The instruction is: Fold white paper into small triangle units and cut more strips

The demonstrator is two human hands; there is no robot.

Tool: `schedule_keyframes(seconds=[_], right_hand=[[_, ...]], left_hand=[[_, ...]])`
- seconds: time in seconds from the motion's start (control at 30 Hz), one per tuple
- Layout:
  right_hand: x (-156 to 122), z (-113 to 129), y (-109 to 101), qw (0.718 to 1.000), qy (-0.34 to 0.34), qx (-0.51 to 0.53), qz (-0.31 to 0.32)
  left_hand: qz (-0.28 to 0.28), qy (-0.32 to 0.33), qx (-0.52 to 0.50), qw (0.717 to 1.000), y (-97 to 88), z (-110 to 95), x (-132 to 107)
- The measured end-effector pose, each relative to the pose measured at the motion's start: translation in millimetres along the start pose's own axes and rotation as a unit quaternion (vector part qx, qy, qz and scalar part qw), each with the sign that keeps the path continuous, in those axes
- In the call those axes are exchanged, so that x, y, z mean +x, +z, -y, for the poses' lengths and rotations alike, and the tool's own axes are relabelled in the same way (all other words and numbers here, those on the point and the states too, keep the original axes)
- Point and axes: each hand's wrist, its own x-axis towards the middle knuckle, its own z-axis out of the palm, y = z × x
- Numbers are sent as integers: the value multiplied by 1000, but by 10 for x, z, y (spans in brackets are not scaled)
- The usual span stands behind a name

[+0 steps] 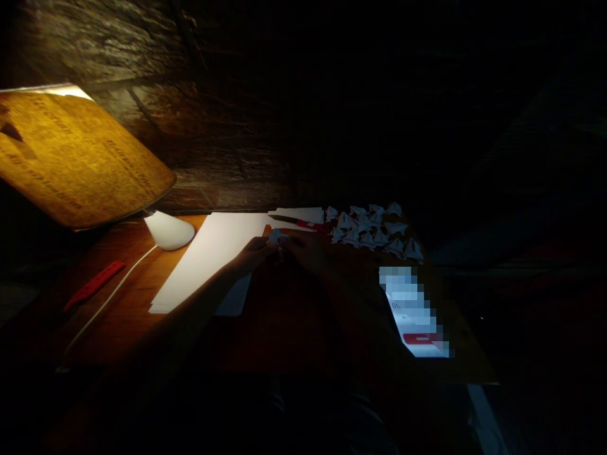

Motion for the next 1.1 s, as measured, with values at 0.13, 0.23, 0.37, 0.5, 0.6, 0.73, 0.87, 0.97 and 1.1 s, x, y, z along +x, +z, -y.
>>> schedule_keyframes(seconds=[0.13,0.23,0.37,0.5,0.6,0.73,0.87,0.97,1.1], right_hand=[[21,-32,-45,998,11,-33,-43],[28,-66,-52,999,15,-13,-41],[33,-95,-32,999,19,18,-44],[43,-112,-29,998,-6,-37,-44],[50,-130,-37,999,-19,-37,-26],[48,-155,-54,999,-18,-33,-17],[51,-174,-88,998,1,-66,-20],[61,-183,-106,996,12,-84,-29],[70,-181,-102,997,9,-66,-47]], left_hand=[[43,-13,-4,999,8,-22,-24],[26,-23,-87,996,20,15,-15],[-84,-16,-175,981,19,48,34],[-151,16,-149,977,-10,35,45],[-166,35,-128,977,-21,43,37],[-208,47,-99,972,-26,78,44],[-209,50,-100,971,-28,89,50],[-195,37,-113,973,-32,88,43],[-156,34,-126,979,-40,98,38]])
